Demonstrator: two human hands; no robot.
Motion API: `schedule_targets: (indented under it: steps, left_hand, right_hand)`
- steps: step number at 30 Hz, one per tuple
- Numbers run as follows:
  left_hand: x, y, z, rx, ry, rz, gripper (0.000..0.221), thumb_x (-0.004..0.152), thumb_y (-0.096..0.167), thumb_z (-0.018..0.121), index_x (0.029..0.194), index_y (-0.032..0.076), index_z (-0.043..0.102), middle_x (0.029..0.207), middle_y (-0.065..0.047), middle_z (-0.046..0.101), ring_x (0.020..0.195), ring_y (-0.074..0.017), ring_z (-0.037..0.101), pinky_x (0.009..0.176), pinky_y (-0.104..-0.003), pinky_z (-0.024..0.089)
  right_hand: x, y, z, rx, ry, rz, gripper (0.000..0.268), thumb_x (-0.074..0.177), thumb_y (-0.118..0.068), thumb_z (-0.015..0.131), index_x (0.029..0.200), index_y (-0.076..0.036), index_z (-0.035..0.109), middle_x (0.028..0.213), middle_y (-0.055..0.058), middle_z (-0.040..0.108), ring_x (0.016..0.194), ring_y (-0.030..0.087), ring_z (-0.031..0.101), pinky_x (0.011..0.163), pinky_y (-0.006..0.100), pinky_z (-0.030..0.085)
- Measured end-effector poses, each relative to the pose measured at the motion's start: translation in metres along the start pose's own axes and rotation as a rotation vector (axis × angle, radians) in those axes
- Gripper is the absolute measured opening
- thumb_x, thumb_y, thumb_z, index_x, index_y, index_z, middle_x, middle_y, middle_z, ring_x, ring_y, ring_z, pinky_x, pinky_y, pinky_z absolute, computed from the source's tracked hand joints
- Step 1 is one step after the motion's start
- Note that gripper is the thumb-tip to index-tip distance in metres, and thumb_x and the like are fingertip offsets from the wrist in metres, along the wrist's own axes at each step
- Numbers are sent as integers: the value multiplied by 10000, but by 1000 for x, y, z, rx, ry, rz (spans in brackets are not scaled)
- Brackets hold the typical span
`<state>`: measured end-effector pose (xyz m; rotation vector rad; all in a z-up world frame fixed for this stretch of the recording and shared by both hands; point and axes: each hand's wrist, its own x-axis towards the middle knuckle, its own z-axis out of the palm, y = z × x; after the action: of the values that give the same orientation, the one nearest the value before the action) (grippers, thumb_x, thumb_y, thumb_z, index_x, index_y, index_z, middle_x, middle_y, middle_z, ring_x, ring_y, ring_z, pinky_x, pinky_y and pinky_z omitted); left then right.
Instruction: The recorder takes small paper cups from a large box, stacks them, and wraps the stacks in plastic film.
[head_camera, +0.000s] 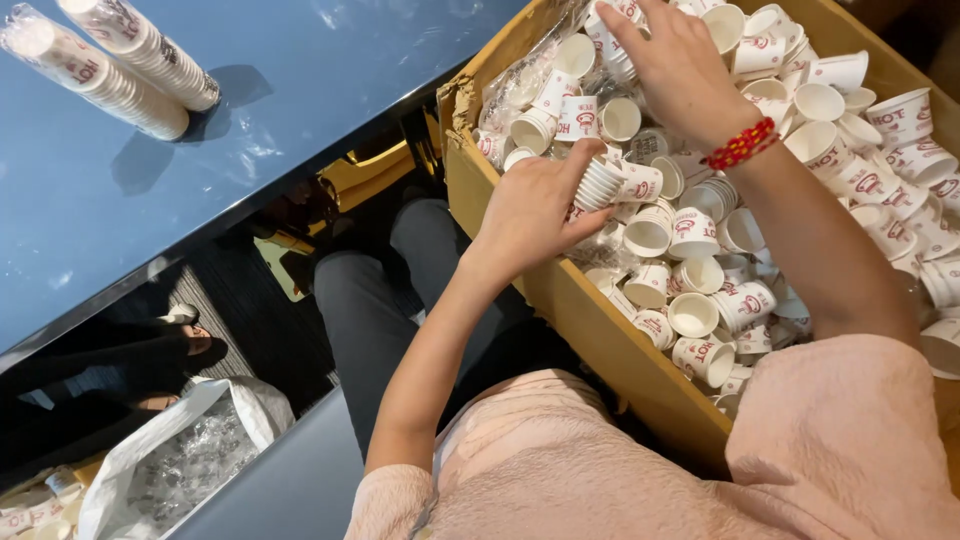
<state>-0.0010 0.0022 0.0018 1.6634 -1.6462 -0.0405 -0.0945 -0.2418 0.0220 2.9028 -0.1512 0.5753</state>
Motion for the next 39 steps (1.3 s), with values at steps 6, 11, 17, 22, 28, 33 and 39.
schedule_targets:
  steps: [6, 11, 17, 22, 28, 33, 39]
  left_hand:
    - [-3, 0, 0, 13, -4, -11, 606, 891, 436, 735, 1319, 93, 477, 808, -118, 687, 801, -334, 683, 771, -460, 497]
    - [-5, 2, -1, 21, -14, -29, 618, 891, 445, 726, 1324, 73, 490, 735, -113, 671, 766, -323, 681, 777, -450, 492]
    - [-7, 1, 0, 11, 17, -23, 620, 892, 440, 719, 1322, 52, 500, 700, -96, 665, 756, -304, 685, 798, -433, 489]
    - [-8, 0, 3, 13, 26, -18, 628, 890, 442, 721, 1318, 42, 497, 696, -90, 663, 755, -301, 687, 800, -430, 488]
    - [-9, 2, 2, 18, 31, -25, 623, 887, 441, 726, 1314, 47, 498, 691, -92, 662, 746, -301, 686, 803, -428, 485]
    - [-8, 2, 2, 16, 36, -19, 621, 887, 442, 723, 1315, 52, 499, 692, -92, 668, 740, -306, 685, 805, -430, 484]
    - [-8, 2, 2, 18, 19, -24, 615, 905, 447, 710, 1323, 50, 498, 696, -93, 672, 749, -309, 690, 801, -433, 486]
  right_hand:
    - [21, 15, 17, 72, -3, -98, 656, 784, 48, 714, 1422, -71, 613, 1347, 157, 611, 1241, 365, 578, 974, 457, 487]
    - [6, 50, 38, 122, -4, 14, 304, 858, -66, 755, 1161, -52, 730, 1059, 162, 703, 983, 355, 664, 830, 460, 518]
    - [-30, 109, 50, 227, 23, 262, 178, 932, -20, 628, 1083, 24, 713, 871, 202, 701, 770, 336, 674, 725, 432, 539]
    - [-25, 71, -10, 205, 28, 314, 175, 1054, -77, 665, 1001, 86, 700, 800, 240, 659, 659, 369, 637, 607, 446, 500]
    - [-29, 75, 21, -50, 125, 119, 113, 864, 4, 632, 959, 7, 692, 842, 182, 676, 758, 341, 650, 731, 410, 510]
    - [-23, 81, 36, 79, 86, 184, 123, 959, 9, 669, 1054, 19, 746, 851, 218, 681, 783, 370, 659, 748, 438, 539]
    - [-21, 83, 43, 123, -7, 134, 250, 918, 87, 628, 1156, 31, 685, 945, 227, 702, 851, 366, 684, 788, 444, 542]
